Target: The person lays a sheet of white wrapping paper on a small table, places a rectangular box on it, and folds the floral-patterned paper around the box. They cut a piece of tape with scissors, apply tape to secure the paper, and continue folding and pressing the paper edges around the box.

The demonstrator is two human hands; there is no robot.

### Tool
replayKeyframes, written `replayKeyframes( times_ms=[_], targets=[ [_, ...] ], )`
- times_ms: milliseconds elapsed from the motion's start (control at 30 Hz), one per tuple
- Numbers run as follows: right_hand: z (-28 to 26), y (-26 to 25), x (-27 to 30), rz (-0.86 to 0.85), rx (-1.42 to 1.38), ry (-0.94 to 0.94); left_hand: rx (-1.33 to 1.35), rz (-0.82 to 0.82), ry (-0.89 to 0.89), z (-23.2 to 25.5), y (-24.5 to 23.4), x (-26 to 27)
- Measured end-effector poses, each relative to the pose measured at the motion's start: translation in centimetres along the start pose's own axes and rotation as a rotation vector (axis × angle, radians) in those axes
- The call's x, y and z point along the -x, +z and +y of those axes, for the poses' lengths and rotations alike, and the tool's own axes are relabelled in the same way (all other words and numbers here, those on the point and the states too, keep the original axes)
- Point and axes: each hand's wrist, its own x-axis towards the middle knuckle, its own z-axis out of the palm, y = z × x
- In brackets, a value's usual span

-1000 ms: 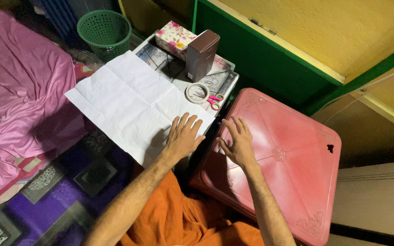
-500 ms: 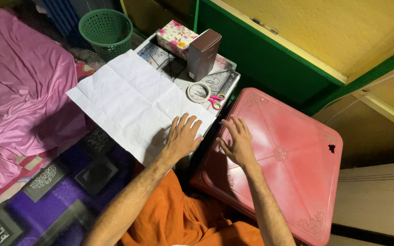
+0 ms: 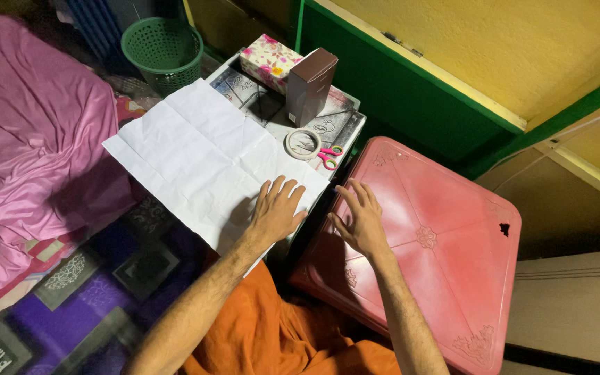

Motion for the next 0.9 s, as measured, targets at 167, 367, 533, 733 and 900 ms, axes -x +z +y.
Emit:
replayKeyframes(
  times_ms=[167, 367, 533, 733, 900],
  targets=[
    [0.0, 0.1, 0.0, -0.01, -0.005, 0.0, -0.012, -0.015, 0.014, -0.1, 0.0, 0.0],
    [0.1, 0.4, -0.1, -0.02, -0.005, -0.005, -0.026, -0.075, 0.003, -0.1, -0.2, 0.2],
    [0.2, 0.7, 0.1, -0.029, -0.004, -0.019, -0.052, -0.139, -0.012, 0.0, -0.3, 0.4],
    [0.1, 1.0, 0.1, -0.03, -0.022, -0.034, -0.118, -0.314, -0.056, 0.0, -0.2, 0.9],
    [-0.3, 1.1, 0.0, -0.047, -0.021, -0.019, -0.17, -0.348, -0.062, -0.2, 0.4, 1.4]
  ],
)
